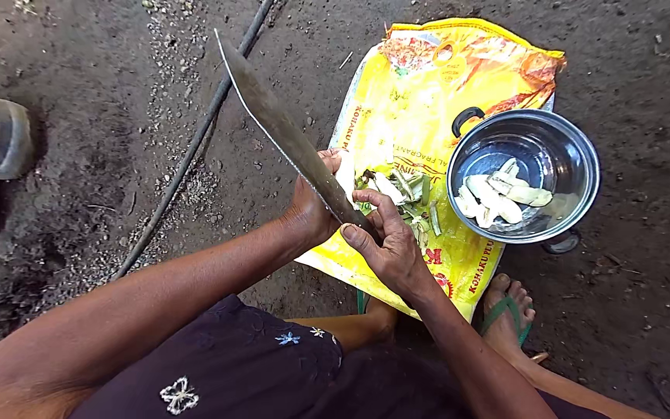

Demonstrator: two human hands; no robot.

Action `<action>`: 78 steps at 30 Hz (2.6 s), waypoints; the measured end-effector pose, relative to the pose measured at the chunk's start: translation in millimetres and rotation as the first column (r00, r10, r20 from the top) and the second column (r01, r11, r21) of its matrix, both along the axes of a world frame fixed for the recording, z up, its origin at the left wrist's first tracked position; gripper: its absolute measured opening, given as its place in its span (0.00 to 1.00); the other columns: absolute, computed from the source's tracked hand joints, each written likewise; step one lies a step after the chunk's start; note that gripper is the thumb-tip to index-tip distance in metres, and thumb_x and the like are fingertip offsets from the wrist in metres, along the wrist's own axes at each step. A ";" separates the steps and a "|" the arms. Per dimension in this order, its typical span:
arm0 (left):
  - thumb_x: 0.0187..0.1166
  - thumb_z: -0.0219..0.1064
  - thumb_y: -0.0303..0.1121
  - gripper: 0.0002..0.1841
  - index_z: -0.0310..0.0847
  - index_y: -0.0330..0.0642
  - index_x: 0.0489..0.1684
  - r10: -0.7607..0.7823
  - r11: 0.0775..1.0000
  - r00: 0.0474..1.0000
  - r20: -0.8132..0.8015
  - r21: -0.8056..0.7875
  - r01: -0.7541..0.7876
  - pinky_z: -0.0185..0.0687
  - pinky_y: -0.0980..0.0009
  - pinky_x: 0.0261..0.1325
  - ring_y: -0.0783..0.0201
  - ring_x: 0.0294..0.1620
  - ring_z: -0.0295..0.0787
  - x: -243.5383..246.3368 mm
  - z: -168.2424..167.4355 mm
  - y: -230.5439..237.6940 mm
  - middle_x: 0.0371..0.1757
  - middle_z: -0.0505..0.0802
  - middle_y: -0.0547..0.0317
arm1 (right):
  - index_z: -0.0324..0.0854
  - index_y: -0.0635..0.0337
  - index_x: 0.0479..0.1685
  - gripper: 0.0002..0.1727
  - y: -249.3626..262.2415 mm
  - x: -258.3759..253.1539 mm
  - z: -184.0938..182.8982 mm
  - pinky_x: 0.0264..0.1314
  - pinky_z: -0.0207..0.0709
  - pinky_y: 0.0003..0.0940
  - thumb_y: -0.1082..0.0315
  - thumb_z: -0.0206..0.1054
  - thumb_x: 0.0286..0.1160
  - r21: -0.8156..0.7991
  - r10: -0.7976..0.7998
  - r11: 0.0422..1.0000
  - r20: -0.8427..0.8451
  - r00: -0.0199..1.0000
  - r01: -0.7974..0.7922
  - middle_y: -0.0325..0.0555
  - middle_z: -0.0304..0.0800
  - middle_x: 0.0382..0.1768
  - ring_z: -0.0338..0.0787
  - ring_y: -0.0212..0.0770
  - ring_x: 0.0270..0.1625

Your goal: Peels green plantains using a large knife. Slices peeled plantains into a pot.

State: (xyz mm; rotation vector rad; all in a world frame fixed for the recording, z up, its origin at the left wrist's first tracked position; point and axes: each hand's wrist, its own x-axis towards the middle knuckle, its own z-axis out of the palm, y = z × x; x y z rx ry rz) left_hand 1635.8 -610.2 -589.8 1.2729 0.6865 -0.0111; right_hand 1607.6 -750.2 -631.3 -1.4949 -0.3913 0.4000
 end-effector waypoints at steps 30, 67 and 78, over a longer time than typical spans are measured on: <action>0.96 0.40 0.45 0.19 0.74 0.46 0.56 -0.487 0.809 0.792 -0.368 0.150 0.568 0.78 0.76 0.32 0.71 0.26 0.80 -1.0 -14.7 30.0 0.31 0.82 0.62 | 0.74 0.58 0.75 0.24 -19.6 23.3 -51.1 0.35 0.75 0.37 0.55 0.62 0.88 -0.362 -0.071 0.932 -0.196 0.978 -0.005 0.43 0.82 0.26 0.78 0.36 0.25; 0.93 0.40 0.50 0.22 0.77 0.47 0.49 -0.147 0.676 0.987 0.062 -0.722 0.146 0.82 0.77 0.28 0.69 0.24 0.83 104.8 -46.2 -163.5 0.31 0.86 0.60 | 0.68 0.47 0.87 0.35 -227.4 135.1 67.3 0.27 0.78 0.28 0.43 0.58 0.82 -0.615 0.154 0.784 0.066 0.986 -0.081 0.36 0.88 0.37 0.81 0.26 0.25; 0.91 0.33 0.48 0.23 0.77 0.55 0.58 0.003 0.450 0.999 -0.033 -0.893 -0.031 0.84 0.75 0.30 0.66 0.30 0.88 97.0 -94.9 -208.4 0.46 0.90 0.59 | 0.72 0.70 0.75 0.36 -229.2 86.4 -28.4 0.55 0.86 0.22 0.48 0.69 0.78 -0.305 0.021 0.952 0.134 0.991 0.021 0.50 0.91 0.53 0.91 0.26 0.51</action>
